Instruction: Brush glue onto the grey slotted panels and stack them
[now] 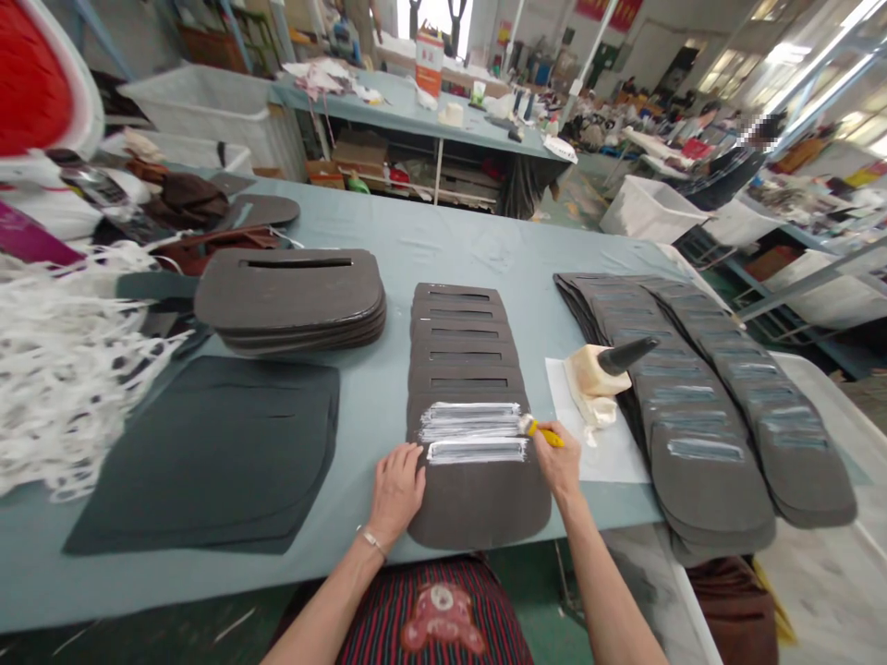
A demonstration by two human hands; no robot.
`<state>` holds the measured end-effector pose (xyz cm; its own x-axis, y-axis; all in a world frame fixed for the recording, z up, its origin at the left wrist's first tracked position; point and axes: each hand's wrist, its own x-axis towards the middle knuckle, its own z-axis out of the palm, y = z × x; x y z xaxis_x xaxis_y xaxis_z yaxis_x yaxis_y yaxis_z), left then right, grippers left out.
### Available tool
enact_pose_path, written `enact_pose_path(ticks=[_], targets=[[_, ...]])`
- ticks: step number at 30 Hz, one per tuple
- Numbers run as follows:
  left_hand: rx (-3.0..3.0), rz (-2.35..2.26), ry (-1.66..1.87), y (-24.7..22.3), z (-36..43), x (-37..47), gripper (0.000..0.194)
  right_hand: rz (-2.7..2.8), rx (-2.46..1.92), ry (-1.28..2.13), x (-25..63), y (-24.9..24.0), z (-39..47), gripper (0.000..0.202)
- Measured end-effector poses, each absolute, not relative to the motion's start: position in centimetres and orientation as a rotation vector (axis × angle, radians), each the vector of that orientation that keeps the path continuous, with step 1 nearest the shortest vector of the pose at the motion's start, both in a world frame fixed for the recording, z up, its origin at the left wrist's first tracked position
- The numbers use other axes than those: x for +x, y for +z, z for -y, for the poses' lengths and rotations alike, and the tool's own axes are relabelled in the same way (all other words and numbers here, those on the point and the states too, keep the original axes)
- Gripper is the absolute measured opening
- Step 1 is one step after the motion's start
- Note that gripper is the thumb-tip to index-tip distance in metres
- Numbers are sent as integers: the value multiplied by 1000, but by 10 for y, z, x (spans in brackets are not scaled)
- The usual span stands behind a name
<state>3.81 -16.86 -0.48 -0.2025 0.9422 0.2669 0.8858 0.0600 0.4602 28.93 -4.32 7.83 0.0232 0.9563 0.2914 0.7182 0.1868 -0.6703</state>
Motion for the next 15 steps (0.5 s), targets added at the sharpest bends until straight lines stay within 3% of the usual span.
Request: enact_pose_path(ticks=[7, 15], targets=[[1879, -2281, 838, -12, 169, 42, 35, 2020, -1160, 731, 184, 61, 99, 18], [1856, -2277, 878, -14, 168, 42, 34, 1787, -1666, 317, 299, 78, 67, 15]])
